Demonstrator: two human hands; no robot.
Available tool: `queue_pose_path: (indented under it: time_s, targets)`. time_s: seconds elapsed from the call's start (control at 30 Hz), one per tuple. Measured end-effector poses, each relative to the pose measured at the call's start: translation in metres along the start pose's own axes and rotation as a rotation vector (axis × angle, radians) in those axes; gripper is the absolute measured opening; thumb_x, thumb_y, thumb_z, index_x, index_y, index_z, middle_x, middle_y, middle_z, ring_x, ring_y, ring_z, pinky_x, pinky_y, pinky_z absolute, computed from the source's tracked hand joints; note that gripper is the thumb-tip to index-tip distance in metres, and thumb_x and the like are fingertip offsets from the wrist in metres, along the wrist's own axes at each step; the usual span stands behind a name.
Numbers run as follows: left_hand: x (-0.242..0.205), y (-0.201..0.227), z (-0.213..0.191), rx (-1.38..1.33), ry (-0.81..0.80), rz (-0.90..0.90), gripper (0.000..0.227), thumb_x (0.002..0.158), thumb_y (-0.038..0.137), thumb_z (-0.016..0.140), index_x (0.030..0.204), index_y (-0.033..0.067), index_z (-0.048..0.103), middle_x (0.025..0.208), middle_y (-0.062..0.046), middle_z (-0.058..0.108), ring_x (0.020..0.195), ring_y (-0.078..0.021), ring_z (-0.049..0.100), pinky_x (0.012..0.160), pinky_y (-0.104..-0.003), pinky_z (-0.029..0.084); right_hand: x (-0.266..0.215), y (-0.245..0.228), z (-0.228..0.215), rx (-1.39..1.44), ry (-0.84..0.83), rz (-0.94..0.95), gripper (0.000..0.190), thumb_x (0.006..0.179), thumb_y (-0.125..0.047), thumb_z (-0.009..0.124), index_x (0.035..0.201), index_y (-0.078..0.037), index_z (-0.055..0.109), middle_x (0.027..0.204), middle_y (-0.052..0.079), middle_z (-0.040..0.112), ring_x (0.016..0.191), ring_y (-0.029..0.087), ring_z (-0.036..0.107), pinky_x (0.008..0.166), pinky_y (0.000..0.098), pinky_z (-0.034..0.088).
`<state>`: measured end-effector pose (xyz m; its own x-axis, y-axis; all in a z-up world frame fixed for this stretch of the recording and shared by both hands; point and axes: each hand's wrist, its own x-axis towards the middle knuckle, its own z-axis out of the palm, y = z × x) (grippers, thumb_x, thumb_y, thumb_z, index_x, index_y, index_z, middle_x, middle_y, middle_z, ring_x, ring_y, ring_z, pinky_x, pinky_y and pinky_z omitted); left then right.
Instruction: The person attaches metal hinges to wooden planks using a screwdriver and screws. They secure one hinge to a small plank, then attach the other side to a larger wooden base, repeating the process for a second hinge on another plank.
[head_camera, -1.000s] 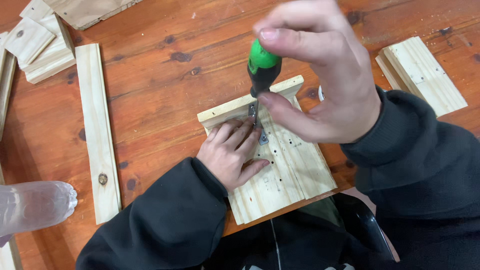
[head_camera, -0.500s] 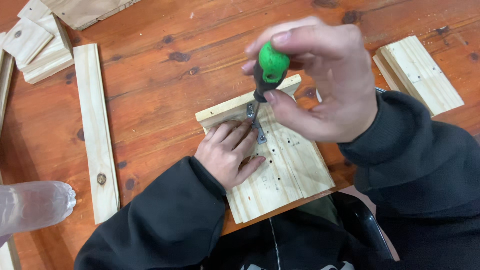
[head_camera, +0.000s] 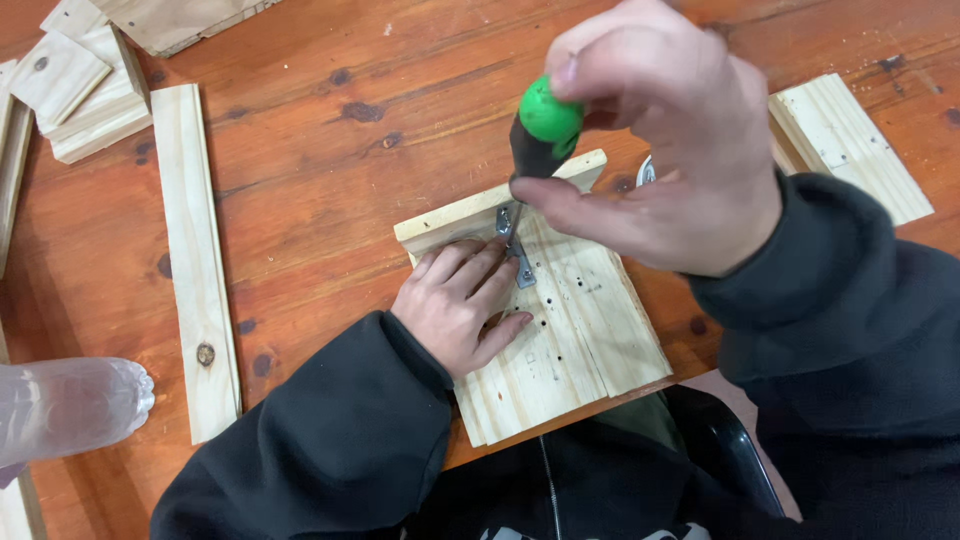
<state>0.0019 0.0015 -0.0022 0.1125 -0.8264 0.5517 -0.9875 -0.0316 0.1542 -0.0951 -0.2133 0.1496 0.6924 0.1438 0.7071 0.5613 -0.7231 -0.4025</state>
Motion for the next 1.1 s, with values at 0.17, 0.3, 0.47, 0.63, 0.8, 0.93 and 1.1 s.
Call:
queue_pose_path:
  time_s: [0.17,0.3,0.47,0.63,0.8,0.93,1.1]
  targets:
    - [0.0,-0.001,0.0,0.0,0.001,0.0,0.049,0.096,0.047,0.066,0.121,0.005,0.07,0.127,-0.018,0.07,0.111,-0.0352,0.062,0.088,-0.047,0.05,0.005,-0.007,0.004,-0.072,0.022,-0.103,0.055,0.099,0.006,0.097,0.124,0.007,0.049,0.115,0.03,0.056,0.099,0.034,0.063,0.081,0.0388,0.062]
    - [-0.001,-0.001,0.001,0.013,0.0,0.003,0.049,0.095,0.046,0.068,0.122,0.0044,0.071,0.126,-0.017,0.07,0.113,-0.0348,0.063,0.09,-0.046,0.051,0.014,-0.013,-0.009,0.06,-0.105,-0.057,0.052,0.101,0.011,0.08,0.134,0.005,0.04,0.136,0.033,0.054,0.124,0.039,0.067,0.094,0.0366,0.069]
    - [0.001,-0.002,0.001,-0.006,0.015,0.011,0.049,0.096,0.046,0.066,0.12,0.0034,0.071,0.125,-0.018,0.071,0.11,-0.0352,0.063,0.088,-0.047,0.051,0.011,-0.017,0.007,0.01,-0.005,0.013,0.056,0.099,0.013,0.091,0.13,0.007,0.045,0.125,0.03,0.055,0.103,0.033,0.071,0.09,0.0374,0.07]
    - [0.0,-0.001,0.001,-0.026,0.046,0.035,0.045,0.097,0.042,0.067,0.118,0.0034,0.071,0.123,-0.018,0.071,0.11,-0.0359,0.064,0.089,-0.047,0.052,0.009,-0.02,0.014,-0.198,0.074,-0.047,0.05,0.106,0.008,0.088,0.133,0.004,0.046,0.121,0.027,0.058,0.102,0.033,0.062,0.08,0.0377,0.066]
    - [-0.001,-0.001,0.001,0.013,0.012,0.009,0.049,0.095,0.045,0.068,0.121,0.004,0.071,0.126,-0.016,0.07,0.113,-0.0343,0.062,0.089,-0.046,0.051,0.022,-0.028,-0.007,0.132,-0.022,0.116,0.055,0.098,0.018,0.082,0.127,0.006,0.037,0.134,0.035,0.058,0.133,0.043,0.064,0.11,0.048,0.067]
    - [0.001,-0.002,0.0,0.001,0.015,-0.002,0.05,0.094,0.047,0.068,0.121,0.0048,0.07,0.126,-0.016,0.07,0.112,-0.0339,0.062,0.09,-0.045,0.05,0.016,-0.017,0.0,0.029,0.017,0.174,0.059,0.098,0.011,0.09,0.135,0.006,0.044,0.131,0.026,0.057,0.116,0.036,0.077,0.101,0.0408,0.069]
    - [0.002,-0.001,-0.002,-0.026,0.013,0.007,0.047,0.096,0.042,0.068,0.121,0.003,0.07,0.126,-0.018,0.07,0.111,-0.0353,0.063,0.09,-0.047,0.051,0.003,-0.007,0.019,-0.058,0.114,0.043,0.053,0.107,0.004,0.094,0.137,-0.001,0.051,0.135,0.022,0.057,0.113,0.031,0.07,0.083,0.0341,0.07]
